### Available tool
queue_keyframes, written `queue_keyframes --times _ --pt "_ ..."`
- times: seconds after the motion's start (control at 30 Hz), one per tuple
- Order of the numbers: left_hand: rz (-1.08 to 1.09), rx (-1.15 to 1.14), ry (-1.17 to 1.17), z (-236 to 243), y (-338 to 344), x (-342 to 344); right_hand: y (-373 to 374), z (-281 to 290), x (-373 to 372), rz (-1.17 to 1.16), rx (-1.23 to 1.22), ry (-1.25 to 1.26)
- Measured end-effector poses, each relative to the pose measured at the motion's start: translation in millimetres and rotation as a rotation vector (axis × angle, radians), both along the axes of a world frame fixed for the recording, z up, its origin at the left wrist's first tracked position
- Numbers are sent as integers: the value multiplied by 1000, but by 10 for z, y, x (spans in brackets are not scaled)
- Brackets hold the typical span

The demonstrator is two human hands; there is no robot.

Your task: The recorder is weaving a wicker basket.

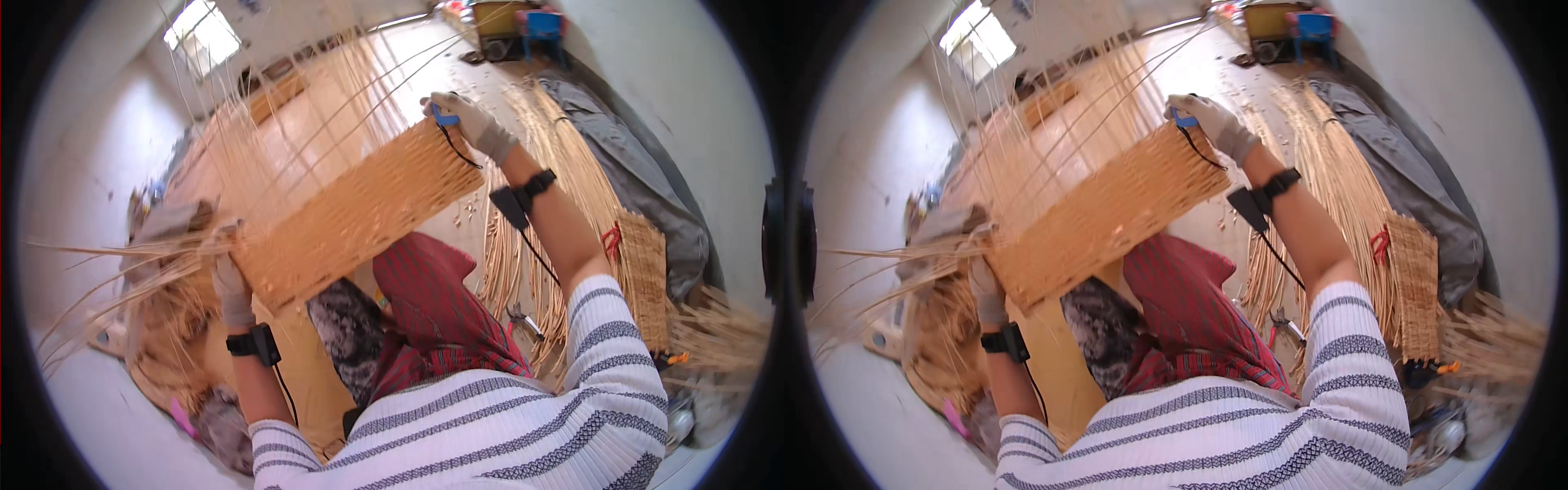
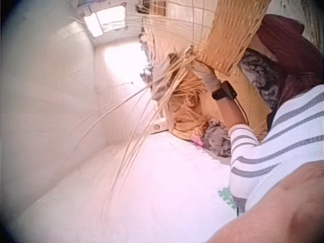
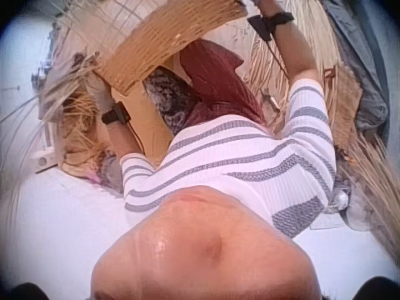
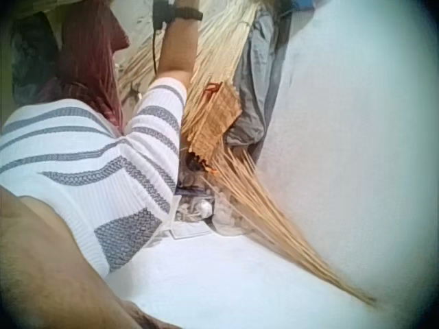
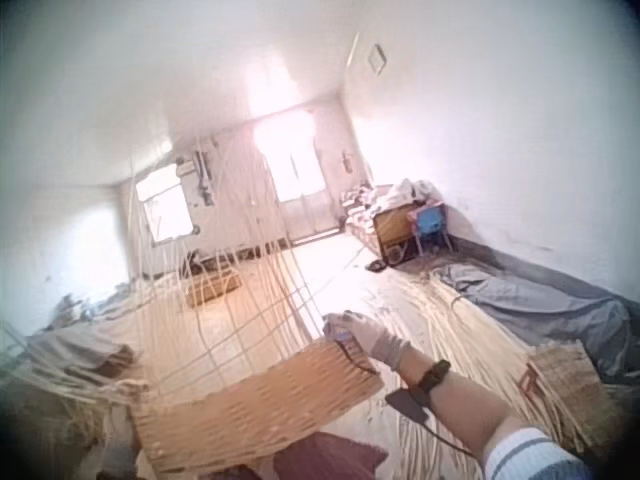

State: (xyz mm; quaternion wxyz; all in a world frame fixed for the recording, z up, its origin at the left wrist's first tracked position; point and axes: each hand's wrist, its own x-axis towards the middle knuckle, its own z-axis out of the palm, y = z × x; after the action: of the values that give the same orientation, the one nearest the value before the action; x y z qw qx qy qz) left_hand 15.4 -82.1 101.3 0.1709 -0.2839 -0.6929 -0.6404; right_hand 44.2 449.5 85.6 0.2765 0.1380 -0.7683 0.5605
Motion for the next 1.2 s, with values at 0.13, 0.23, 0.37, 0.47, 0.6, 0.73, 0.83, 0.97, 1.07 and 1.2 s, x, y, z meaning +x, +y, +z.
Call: queue_keyframes --times 0.13,0.23,0.37,0.47,0.6,0.73,0.83,0.97,1.07,1.2 --pt "302 -85 -122 -151 -196 110 -352 35 -339 156 -318 -133" --pt "242 417 -286 -330 -263 -17 -492 -71 -204 186 -453 -167" --pt "-154 484 -17 -539 -264 -255 -586 -110 -8 182 -429 8" --pt "94 153 164 -568 -120 -392 -506 -83 -88 11 -264 -76" --pt "71 257 -101 -381 403 -871 -31 -103 -383 -105 -273 -28" --pt "126 157 -170 -207 717 -1078 526 -181 -559 -106 -253 -52" --pt "-115 252 -225 -260 829 -905 710 -282 -503 -130 -160 -33" --pt "-52 410 -202 -456 839 -589 662 -315 -413 -112 -304 -90" --pt "84 427 -289 -538 797 -531 590 -275 -380 -66 -553 -81" --pt "85 371 -46 -611 806 -541 552 -287 -250 -53 -582 -143"
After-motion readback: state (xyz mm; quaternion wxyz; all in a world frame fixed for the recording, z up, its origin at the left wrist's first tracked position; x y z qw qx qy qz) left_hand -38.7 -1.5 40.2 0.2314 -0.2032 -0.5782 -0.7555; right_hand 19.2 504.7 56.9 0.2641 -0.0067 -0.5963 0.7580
